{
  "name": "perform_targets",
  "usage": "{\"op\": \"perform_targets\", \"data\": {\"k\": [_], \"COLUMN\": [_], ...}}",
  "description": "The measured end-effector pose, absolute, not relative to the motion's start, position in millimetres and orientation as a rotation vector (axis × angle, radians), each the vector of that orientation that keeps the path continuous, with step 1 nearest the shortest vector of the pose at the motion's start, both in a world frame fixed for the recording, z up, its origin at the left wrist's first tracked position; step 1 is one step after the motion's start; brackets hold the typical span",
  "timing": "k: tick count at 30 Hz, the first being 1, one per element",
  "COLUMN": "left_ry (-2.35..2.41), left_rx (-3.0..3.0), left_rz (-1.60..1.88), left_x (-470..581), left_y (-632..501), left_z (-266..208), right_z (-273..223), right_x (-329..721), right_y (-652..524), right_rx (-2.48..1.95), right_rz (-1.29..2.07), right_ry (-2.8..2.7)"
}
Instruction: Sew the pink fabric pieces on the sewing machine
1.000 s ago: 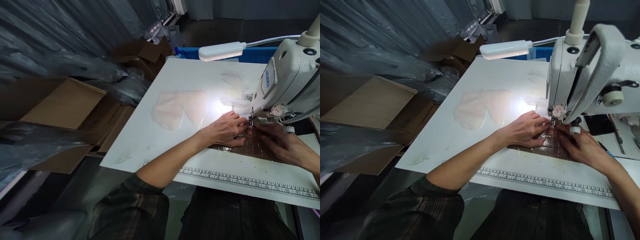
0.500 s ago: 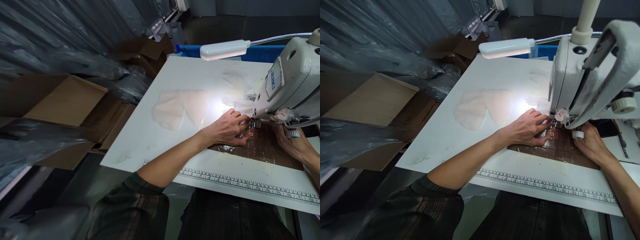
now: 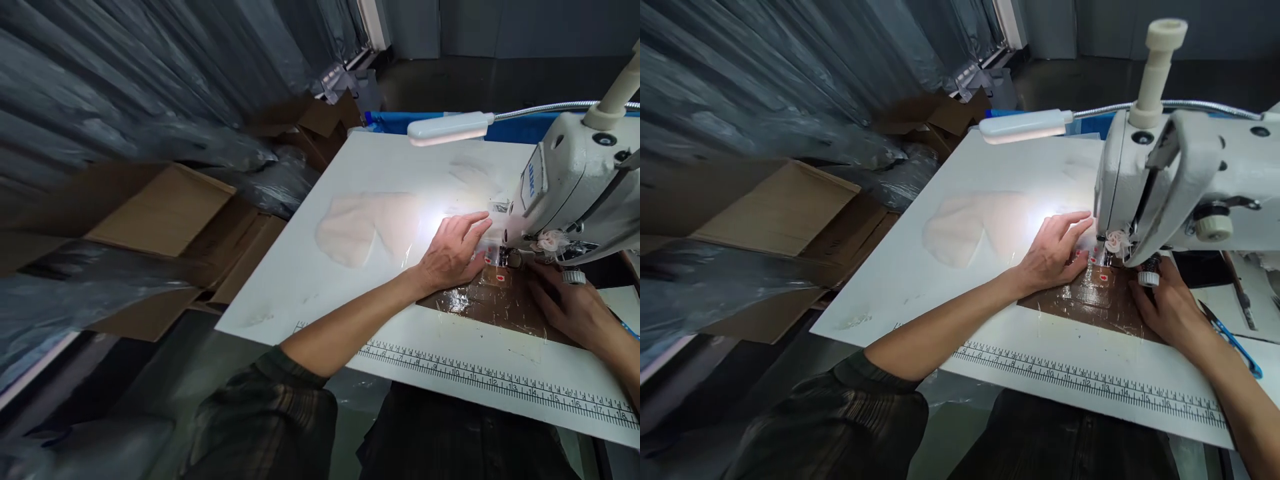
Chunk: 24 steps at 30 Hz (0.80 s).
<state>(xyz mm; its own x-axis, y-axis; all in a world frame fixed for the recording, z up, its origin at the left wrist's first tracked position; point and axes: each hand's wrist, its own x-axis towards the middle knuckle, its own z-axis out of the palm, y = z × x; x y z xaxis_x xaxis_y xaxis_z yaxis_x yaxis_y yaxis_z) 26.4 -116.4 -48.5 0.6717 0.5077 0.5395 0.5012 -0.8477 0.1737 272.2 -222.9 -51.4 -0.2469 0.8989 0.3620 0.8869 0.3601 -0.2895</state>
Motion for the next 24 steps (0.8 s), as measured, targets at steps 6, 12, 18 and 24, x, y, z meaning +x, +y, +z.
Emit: {"op": "perform_targets", "data": {"k": [6,12,18,24], "left_ry": [0.892,0.934,1.164,1.124], "left_rx": [2.939,2.805,2.623,2.710], "left_rz": [0.721,0.288,0.334,0.376], "left_x": [32,57,69,62], "left_y": [-100,-21,22,-1], "left_z": [-44,-16,-6,-4], "right_z": [-67,-76,-75,-75], "right_x": [263,260,263,268], "right_y": [-224,-222,-220,-219], "right_rx": [-1.515,-1.453,-1.387,-1.376], "right_rz": [-0.186,-0.278,-0.245,-0.250], "right_ry": [-2.159,-2.135,-2.114,-2.183]}}
